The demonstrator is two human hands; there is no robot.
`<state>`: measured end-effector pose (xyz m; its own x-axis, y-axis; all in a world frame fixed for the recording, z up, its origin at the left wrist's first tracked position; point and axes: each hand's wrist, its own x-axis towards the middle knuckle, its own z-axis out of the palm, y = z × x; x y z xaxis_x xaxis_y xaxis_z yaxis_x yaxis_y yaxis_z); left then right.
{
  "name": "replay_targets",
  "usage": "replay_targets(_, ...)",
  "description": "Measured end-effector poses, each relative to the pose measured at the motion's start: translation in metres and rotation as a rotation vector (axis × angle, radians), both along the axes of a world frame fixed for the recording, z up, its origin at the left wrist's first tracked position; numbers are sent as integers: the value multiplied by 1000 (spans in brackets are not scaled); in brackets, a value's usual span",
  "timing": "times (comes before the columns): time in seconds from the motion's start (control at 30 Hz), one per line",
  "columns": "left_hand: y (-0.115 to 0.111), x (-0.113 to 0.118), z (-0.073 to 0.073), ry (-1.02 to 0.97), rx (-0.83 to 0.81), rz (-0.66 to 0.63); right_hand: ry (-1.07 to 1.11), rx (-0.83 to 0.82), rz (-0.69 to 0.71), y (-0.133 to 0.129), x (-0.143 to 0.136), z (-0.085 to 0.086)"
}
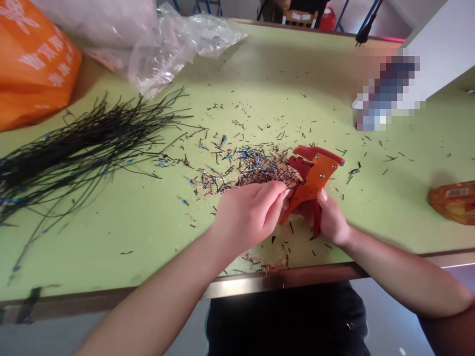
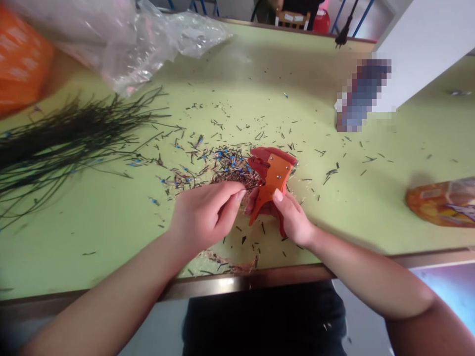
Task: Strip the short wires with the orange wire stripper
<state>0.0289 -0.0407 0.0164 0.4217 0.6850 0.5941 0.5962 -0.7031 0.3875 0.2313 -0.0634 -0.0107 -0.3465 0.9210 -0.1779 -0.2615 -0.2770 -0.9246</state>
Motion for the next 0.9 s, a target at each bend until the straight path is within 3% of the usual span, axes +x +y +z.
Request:
replay_targets(0.3, 4, -3, 0, -8, -24, 125, -26, 16, -43, -1, -5, 8)
replay_targets(0.57, 0, 2, -3, 46, 13, -26, -99, -32, -102, -7, -3, -6)
replay_targets(0.9, 1, 2, -2, 65, 6, -20, -68, 29, -102, -8, -2, -5)
